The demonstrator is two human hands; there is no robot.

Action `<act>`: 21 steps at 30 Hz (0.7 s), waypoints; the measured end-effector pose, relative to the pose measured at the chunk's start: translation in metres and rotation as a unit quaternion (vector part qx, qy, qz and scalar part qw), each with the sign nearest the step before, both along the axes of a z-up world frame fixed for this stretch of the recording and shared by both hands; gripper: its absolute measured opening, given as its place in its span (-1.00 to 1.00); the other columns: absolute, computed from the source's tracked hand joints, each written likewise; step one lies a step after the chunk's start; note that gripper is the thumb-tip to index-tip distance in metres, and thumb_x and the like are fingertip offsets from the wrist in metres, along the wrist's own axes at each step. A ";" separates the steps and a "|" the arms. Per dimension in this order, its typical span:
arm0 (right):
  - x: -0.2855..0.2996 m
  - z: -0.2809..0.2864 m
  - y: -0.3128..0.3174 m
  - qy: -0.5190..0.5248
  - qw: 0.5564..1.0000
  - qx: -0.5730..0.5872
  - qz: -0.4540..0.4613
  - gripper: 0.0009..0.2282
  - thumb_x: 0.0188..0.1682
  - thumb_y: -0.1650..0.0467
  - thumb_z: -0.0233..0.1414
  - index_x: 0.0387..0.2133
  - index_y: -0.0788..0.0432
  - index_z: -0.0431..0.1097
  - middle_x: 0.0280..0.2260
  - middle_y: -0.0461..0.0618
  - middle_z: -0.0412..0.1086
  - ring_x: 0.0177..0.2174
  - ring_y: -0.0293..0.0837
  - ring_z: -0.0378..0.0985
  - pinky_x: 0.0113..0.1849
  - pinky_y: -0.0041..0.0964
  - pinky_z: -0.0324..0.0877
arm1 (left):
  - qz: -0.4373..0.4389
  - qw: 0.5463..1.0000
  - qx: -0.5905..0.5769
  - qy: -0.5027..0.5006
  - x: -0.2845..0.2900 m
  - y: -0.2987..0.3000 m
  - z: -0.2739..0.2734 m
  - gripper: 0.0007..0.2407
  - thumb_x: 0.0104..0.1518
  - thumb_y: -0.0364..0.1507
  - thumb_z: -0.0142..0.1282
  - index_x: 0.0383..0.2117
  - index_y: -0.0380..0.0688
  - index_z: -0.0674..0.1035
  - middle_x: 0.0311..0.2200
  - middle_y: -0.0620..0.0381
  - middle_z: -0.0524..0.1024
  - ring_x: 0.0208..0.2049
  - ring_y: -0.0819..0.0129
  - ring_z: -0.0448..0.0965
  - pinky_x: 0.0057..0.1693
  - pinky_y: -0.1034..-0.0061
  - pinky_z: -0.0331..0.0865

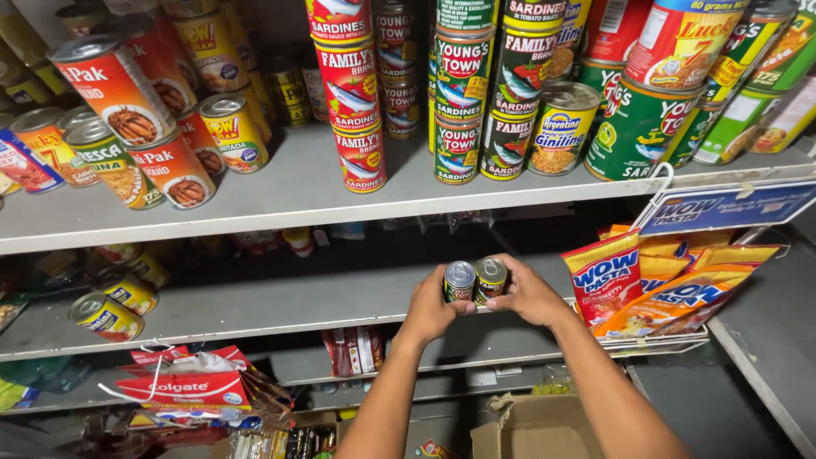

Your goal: Organizing and checking stock of canned goods on grocery store shelves.

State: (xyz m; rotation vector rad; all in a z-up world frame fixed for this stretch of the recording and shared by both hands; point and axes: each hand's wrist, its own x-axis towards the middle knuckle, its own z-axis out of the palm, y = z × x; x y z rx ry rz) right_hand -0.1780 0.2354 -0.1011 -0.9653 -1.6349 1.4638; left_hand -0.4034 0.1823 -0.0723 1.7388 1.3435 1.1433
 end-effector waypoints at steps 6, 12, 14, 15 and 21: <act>-0.003 0.005 -0.011 -0.013 1.000 -0.003 -0.017 -0.37 -0.33 0.67 0.25 0.06 0.14 0.23 -0.09 -0.10 0.41 -0.05 -0.23 0.48 -0.02 -0.25 0.44 | 0.002 1.000 -0.015 -0.003 0.003 -0.006 0.003 -0.50 -0.27 -0.50 0.51 -0.12 -0.23 0.53 -0.17 -0.10 0.65 -0.08 0.01 0.66 0.03 0.26 0.47; -0.009 0.009 -0.012 -0.066 0.996 0.035 -0.037 -0.42 -0.32 0.63 0.31 0.00 0.15 0.27 -0.16 -0.09 0.43 -0.12 -0.25 0.47 -0.07 -0.28 0.42 | -0.015 1.000 -0.002 -0.005 -0.002 -0.001 -0.004 -0.52 -0.19 -0.55 0.45 -0.08 -0.23 0.51 -0.16 -0.11 0.65 -0.06 0.02 0.65 0.05 0.26 0.45; -0.006 0.002 -0.012 -0.065 0.996 0.037 -0.040 -0.43 -0.32 0.61 0.31 0.01 0.16 0.27 -0.15 -0.07 0.44 -0.12 -0.25 0.47 -0.06 -0.27 0.43 | -0.022 1.000 -0.005 -0.003 -0.001 -0.001 -0.006 -0.53 -0.19 -0.55 0.45 -0.08 -0.23 0.52 -0.16 -0.10 0.65 -0.06 0.03 0.66 0.06 0.27 0.46; -0.005 0.000 -0.011 -0.065 0.996 0.041 -0.039 -0.43 -0.31 0.60 0.31 0.02 0.17 0.27 -0.15 -0.06 0.44 -0.12 -0.24 0.47 -0.06 -0.26 0.43 | -0.023 1.000 -0.007 -0.002 -0.001 -0.001 -0.006 -0.54 -0.18 -0.55 0.44 -0.08 -0.23 0.52 -0.16 -0.10 0.65 -0.06 0.04 0.66 0.06 0.27 0.46; -0.017 0.020 -0.038 -0.201 0.961 0.108 -0.156 -0.27 -0.35 0.50 0.37 0.16 0.11 0.17 -0.02 0.04 0.46 -0.03 -0.09 0.52 -0.01 -0.20 0.41 | -0.007 1.000 -0.026 0.011 0.001 -0.001 -0.003 -0.52 -0.22 -0.53 0.47 -0.09 -0.23 0.53 -0.17 -0.09 0.65 -0.07 0.06 0.67 0.04 0.28 0.47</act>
